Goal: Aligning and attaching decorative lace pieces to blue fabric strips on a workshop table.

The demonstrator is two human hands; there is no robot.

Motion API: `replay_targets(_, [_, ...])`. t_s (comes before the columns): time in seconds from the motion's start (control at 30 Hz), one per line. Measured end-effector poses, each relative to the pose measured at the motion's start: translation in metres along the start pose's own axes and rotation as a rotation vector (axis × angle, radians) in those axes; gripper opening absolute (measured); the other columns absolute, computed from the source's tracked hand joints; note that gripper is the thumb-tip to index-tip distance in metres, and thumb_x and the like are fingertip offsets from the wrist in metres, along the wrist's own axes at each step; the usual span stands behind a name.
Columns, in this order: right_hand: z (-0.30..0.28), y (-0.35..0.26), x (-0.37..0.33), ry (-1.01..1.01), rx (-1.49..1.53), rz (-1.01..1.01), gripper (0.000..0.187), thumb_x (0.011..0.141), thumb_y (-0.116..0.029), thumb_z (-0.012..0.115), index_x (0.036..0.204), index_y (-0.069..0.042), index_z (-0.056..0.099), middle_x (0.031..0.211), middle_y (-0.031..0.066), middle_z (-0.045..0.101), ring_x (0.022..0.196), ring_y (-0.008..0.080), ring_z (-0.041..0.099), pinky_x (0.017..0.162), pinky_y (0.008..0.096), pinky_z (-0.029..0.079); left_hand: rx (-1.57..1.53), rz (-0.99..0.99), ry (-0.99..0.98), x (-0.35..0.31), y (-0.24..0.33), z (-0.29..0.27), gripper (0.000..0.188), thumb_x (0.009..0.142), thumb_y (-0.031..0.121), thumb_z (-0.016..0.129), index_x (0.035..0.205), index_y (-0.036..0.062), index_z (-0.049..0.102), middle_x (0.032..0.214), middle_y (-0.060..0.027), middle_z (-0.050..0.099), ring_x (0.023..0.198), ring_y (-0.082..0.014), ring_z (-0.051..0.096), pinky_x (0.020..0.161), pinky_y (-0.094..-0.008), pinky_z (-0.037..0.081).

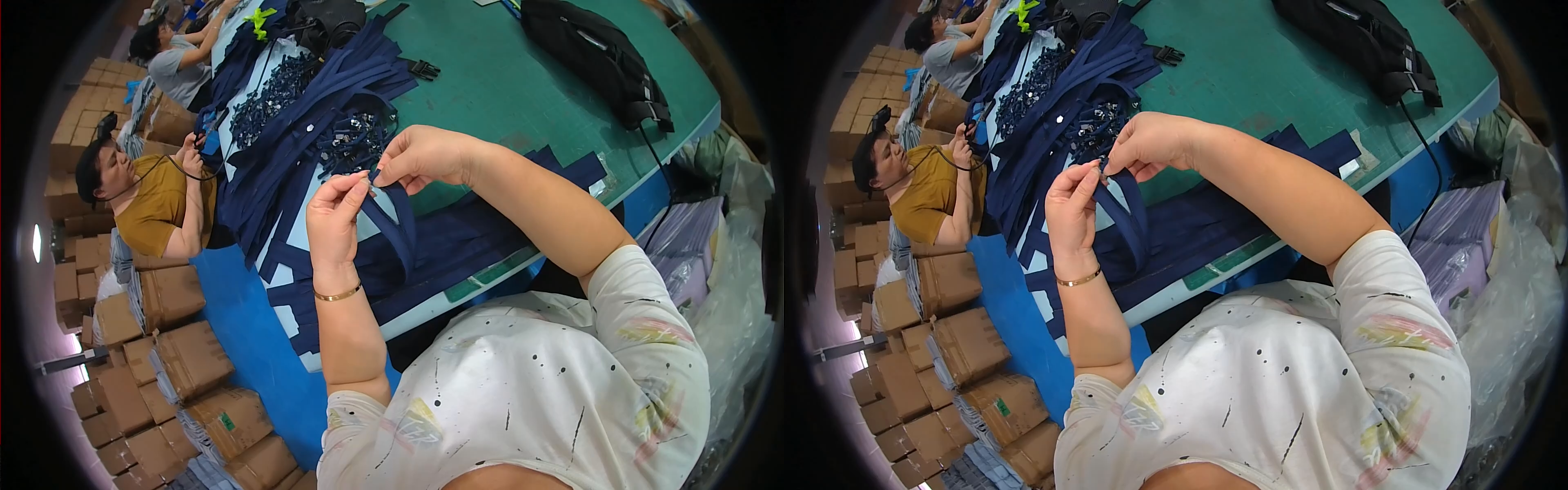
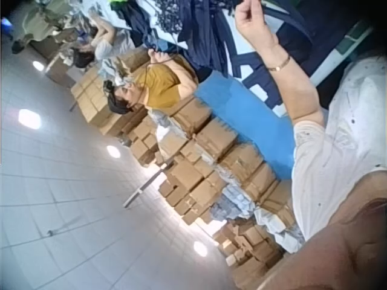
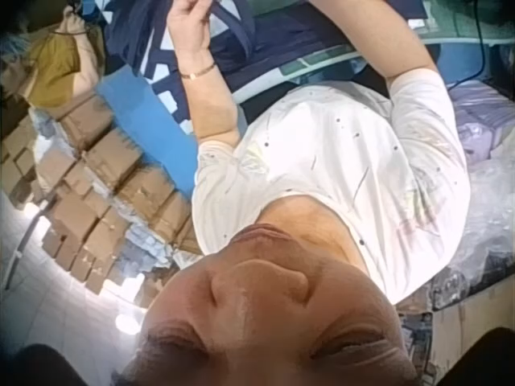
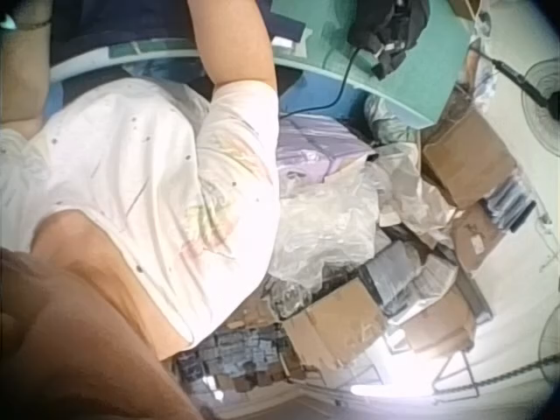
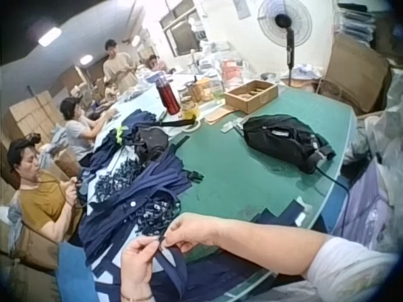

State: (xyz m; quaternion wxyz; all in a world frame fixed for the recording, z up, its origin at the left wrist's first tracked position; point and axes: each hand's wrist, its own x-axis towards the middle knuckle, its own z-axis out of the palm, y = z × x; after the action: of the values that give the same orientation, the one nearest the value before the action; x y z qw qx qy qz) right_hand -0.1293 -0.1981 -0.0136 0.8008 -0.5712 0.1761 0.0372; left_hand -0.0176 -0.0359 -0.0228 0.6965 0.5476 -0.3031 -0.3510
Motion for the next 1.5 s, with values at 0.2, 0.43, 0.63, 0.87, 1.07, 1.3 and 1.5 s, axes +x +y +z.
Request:
replay_targets(0.2, [0.002,0.002,0.001,0.062,-0.216,-0.134,0.018,0.076,-0.018,0.072,0.079,-0.003,0.064,0.071,0.0000,0.058,0.067,0.0085,0.056,0.061,0.0225,0.048,0.109,0.001,0.034,0.000,0.003,0.001,0.014,0.082,-0.002,0.065,0.095,-0.0031,0.066,0.086,-0.0059,0.063,0.076,-0.0118,0.060,0.073,-0.0216,0.047])
replay_targets(0.43, [-0.002,0.011,0.008,0.024,-0.229,-0.391,0.018,0.078,-0.016,0.071,0.086,-0.002,0.061,0.075,0.0024,0.061,0.067,0.0089,0.057,0.062,0.0224,0.047,0.034,-0.003,0.036,-0.003,0.007,0.009,0.020,0.084,-0.001,0.061,0.104,-0.0016,0.064,0.093,-0.0064,0.065,0.080,-0.0104,0.060,0.070,-0.0176,0.045])
replay_targets(0.63, [-0.001,0.002,0.003,-0.025,-0.166,-0.478,0.020,0.079,-0.004,0.070,0.096,-0.004,0.058,0.078,-0.0009,0.060,0.071,0.0043,0.055,0.066,0.0195,0.045,-0.034,0.050,0.065,-0.007,0.008,0.008,0.019,0.085,0.001,0.062,0.103,-0.0011,0.056,0.092,-0.0067,0.063,0.082,-0.0106,0.059,0.075,-0.0208,0.046])
replay_targets(0.87, [-0.004,0.006,0.007,-0.002,-0.255,-0.502,0.029,0.081,-0.001,0.067,0.109,-0.007,0.064,0.081,-0.0031,0.061,0.074,0.0034,0.055,0.067,0.0195,0.046,0.043,-0.195,-0.034,-0.011,0.013,0.011,0.012,0.090,0.012,0.059,0.093,0.0021,0.065,0.081,0.0025,0.063,0.067,-0.0001,0.050,0.059,-0.0152,0.038])
replay_targets(1.07, [0.010,0.000,0.002,0.063,-0.315,-0.478,0.023,0.081,-0.003,0.068,0.105,-0.006,0.068,0.083,-0.0003,0.062,0.075,0.0060,0.058,0.067,0.0198,0.048,0.005,-0.205,-0.021,-0.010,-0.004,0.001,0.016,0.092,0.011,0.055,0.100,-0.0005,0.062,0.087,-0.0054,0.066,0.072,-0.0098,0.062,0.064,-0.0193,0.050])
replay_targets(1.3, [0.005,0.002,0.002,0.114,-0.390,-0.577,0.025,0.080,-0.003,0.069,0.104,-0.009,0.070,0.082,0.0028,0.061,0.072,0.0085,0.058,0.064,0.0209,0.047,-0.080,-0.141,0.014,-0.009,-0.002,0.017,0.017,0.093,0.010,0.053,0.097,-0.0035,0.063,0.089,-0.0078,0.066,0.083,-0.0123,0.062,0.075,-0.0226,0.049])
replay_targets(1.5, [0.003,0.003,0.004,0.185,-0.524,-0.689,0.024,0.078,-0.004,0.071,0.101,-0.010,0.071,0.079,0.0038,0.063,0.070,0.0099,0.061,0.062,0.0220,0.048,-0.082,-0.095,0.021,-0.008,-0.004,0.018,0.018,0.093,0.010,0.052,0.099,-0.0034,0.063,0.089,-0.0081,0.066,0.080,-0.0118,0.062,0.073,-0.0218,0.049])
